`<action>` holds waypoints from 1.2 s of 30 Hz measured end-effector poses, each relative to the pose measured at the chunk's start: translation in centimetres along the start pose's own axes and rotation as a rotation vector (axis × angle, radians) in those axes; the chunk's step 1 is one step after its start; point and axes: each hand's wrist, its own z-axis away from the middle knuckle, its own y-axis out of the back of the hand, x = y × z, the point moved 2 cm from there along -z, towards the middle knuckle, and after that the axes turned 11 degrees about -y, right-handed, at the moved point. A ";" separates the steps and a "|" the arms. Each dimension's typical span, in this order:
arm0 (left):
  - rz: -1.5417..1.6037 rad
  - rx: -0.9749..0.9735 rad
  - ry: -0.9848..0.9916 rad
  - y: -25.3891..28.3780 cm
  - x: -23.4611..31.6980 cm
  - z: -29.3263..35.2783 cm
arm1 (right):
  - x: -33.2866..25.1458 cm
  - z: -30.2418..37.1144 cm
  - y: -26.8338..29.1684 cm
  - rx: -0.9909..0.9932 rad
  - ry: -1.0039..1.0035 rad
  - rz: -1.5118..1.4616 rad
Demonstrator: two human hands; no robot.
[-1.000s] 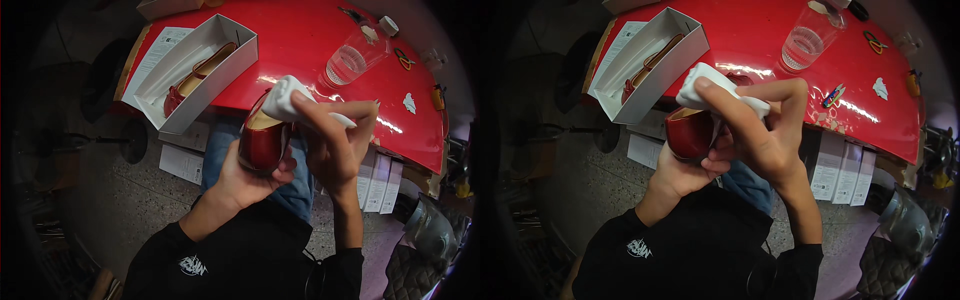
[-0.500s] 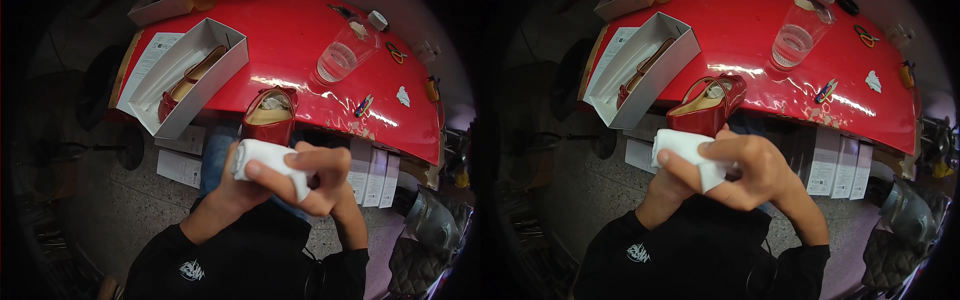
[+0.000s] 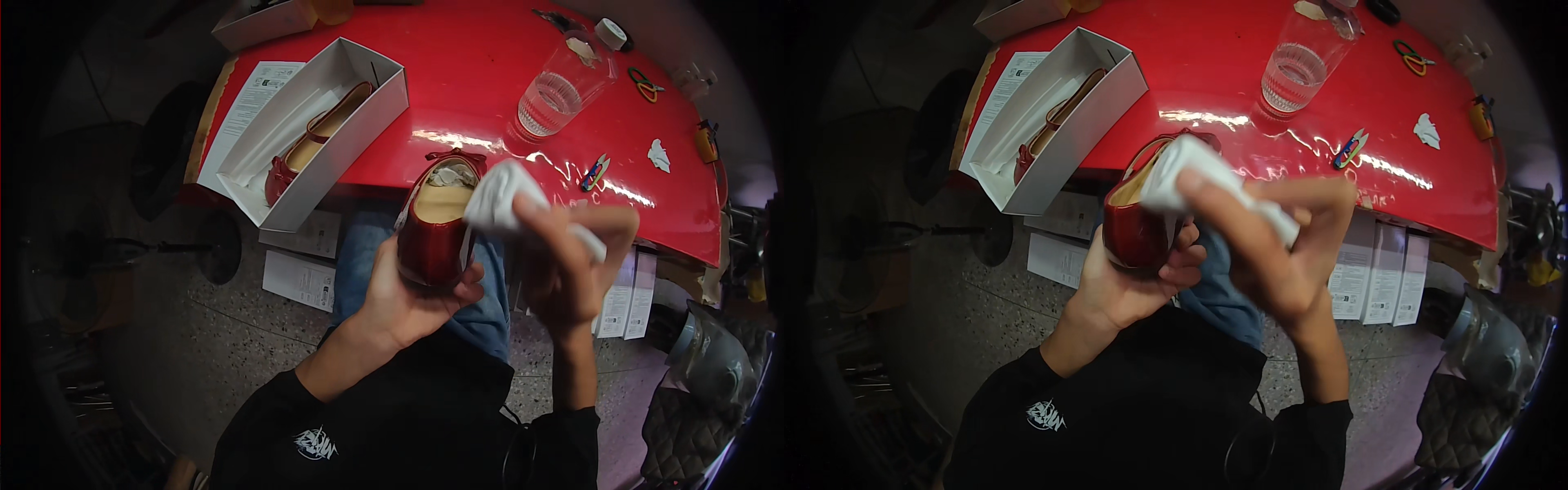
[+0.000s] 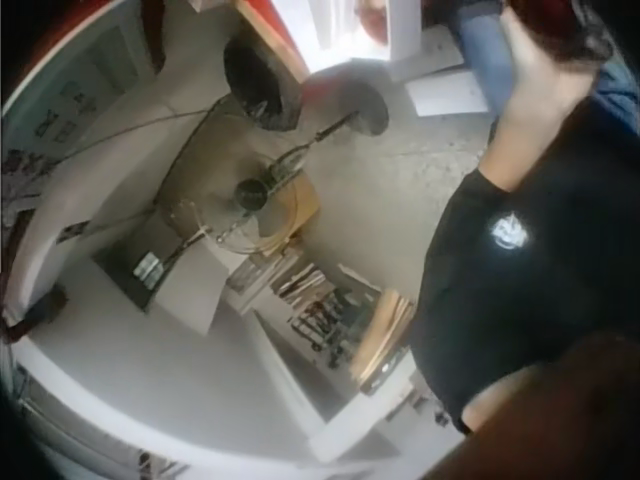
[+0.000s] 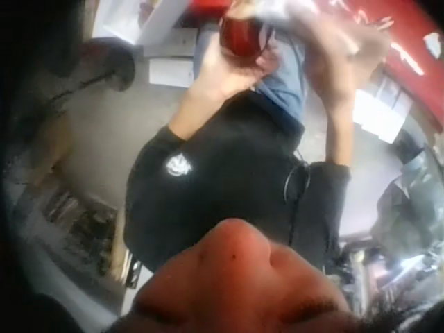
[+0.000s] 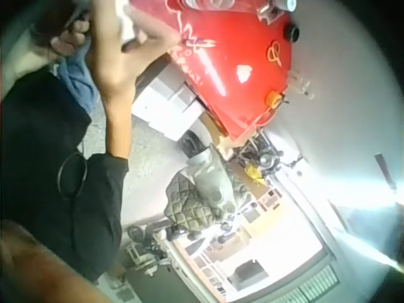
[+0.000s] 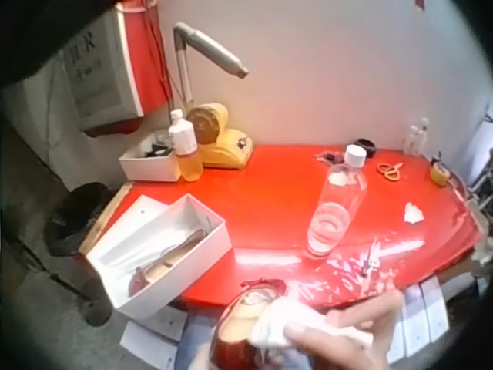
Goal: Cleaning a pair of red shoes with a cloth and cleaning fluid before packaging them into a box.
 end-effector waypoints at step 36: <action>-1.364 -0.077 -0.321 -2.1 6.1 1.8 | -1.7 5.2 1.9 -0.496 -0.379 -0.451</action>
